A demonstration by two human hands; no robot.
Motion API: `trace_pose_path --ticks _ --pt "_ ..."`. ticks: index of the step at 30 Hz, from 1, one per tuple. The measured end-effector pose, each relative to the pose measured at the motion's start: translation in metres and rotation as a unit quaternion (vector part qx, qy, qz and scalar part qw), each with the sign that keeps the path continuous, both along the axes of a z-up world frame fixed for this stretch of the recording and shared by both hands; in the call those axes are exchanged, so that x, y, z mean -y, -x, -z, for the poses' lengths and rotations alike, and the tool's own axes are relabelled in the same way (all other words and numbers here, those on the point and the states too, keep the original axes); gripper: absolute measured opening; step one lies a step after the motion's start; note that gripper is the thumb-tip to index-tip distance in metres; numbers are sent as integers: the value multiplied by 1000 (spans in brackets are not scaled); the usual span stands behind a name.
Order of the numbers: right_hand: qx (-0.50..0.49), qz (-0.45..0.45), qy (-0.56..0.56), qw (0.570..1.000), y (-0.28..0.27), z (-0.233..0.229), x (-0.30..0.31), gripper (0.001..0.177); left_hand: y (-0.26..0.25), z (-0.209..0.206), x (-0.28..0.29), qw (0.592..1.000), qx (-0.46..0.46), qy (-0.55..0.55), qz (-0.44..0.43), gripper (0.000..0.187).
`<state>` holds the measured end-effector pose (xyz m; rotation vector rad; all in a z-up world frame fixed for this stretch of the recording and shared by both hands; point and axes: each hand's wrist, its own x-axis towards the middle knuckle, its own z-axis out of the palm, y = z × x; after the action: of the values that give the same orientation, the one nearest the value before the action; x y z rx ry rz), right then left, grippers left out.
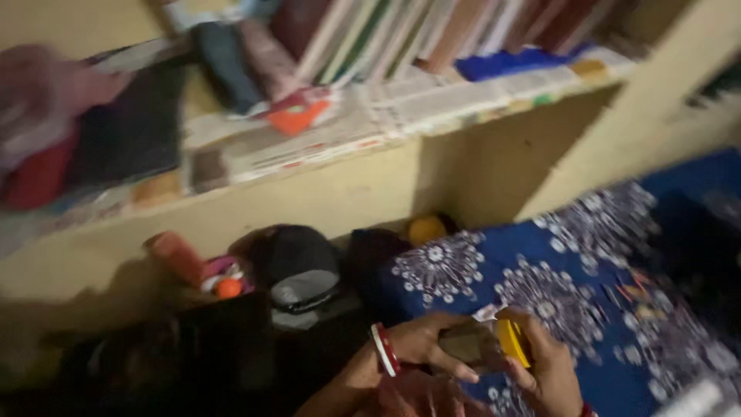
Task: The person gathers scattered crayons from a patterned tablecloth and places them into a clear plastic container. They then transfer the crayons into a clear plastic case, arranging them in rows before closing the lid.
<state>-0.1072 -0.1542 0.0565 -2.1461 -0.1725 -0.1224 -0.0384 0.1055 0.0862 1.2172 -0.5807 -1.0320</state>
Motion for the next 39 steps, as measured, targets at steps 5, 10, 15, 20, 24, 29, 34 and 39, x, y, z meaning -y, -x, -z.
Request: trace_pose_path --ticks 5,10,15,20,24,29,34,39 --pt "45 -60 -251 965 -49 20 -34 71 12 -7 -8 954 198 -55 -219 101" --pt "38 -102 -272 956 -88 -22 -97 89 12 -35 -39 854 359 -127 -356 115" --pt "106 -183 -271 939 -128 -84 -164 95 -5 -79 -105 769 463 -115 -425 106" --pt "153 -219 -278 923 -187 -147 -238 95 -67 -113 -208 614 555 -201 -524 70" --pt "289 -262 -215 895 -248 -195 -318 90 -137 -124 -273 423 605 -376 -560 49" --pt "386 -252 -156 874 -343 -219 -426 90 -167 -119 -283 368 572 -499 -537 78" --pt "278 -254 -178 909 -420 -196 -510 88 -170 -124 -283 410 533 -506 -540 70" --pt "288 -213 -87 929 -442 -185 -539 98 -170 -130 -285 415 532 -509 -534 70"
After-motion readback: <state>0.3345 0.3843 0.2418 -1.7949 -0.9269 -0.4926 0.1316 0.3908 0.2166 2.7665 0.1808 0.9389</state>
